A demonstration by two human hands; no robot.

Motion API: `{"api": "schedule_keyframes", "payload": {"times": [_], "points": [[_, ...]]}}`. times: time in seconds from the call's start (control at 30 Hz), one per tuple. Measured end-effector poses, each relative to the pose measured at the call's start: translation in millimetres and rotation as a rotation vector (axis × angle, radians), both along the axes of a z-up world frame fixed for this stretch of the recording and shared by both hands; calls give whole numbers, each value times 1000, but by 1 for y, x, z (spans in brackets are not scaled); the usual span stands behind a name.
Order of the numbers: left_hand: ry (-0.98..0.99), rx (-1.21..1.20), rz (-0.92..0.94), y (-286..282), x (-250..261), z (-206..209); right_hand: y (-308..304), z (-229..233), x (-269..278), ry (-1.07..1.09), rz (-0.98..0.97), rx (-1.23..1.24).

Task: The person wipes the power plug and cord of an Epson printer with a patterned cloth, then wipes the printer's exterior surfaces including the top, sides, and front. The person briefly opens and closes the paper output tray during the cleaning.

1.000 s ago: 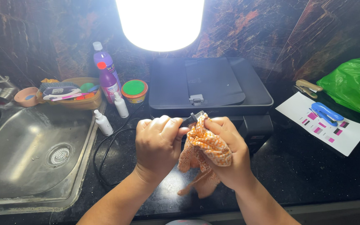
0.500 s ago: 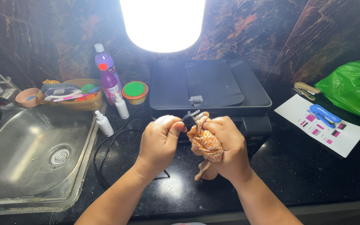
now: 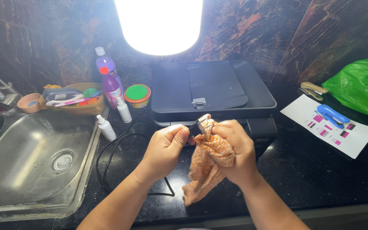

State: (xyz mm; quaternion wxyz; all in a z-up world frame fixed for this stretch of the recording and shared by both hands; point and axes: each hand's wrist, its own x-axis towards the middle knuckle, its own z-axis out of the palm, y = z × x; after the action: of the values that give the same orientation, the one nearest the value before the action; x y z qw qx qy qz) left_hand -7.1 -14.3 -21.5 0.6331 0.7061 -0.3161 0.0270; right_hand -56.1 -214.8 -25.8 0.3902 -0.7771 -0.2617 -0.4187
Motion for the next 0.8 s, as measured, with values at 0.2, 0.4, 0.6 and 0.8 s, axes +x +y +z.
{"api": "schedule_keyframes", "payload": {"times": [0.2, 0.4, 0.6, 0.8], "points": [[-56, 215, -58, 15, 1, 14, -47, 30, 14, 117, 430, 157], [39, 218, -278, 18, 2, 31, -62, 66, 22, 511, 817, -86], [-30, 429, -198, 18, -2, 45, -51, 84, 20, 549, 789, -250], [-167, 478, -59, 14, -10, 50, -53, 89, 24, 578, 733, -252]]}}
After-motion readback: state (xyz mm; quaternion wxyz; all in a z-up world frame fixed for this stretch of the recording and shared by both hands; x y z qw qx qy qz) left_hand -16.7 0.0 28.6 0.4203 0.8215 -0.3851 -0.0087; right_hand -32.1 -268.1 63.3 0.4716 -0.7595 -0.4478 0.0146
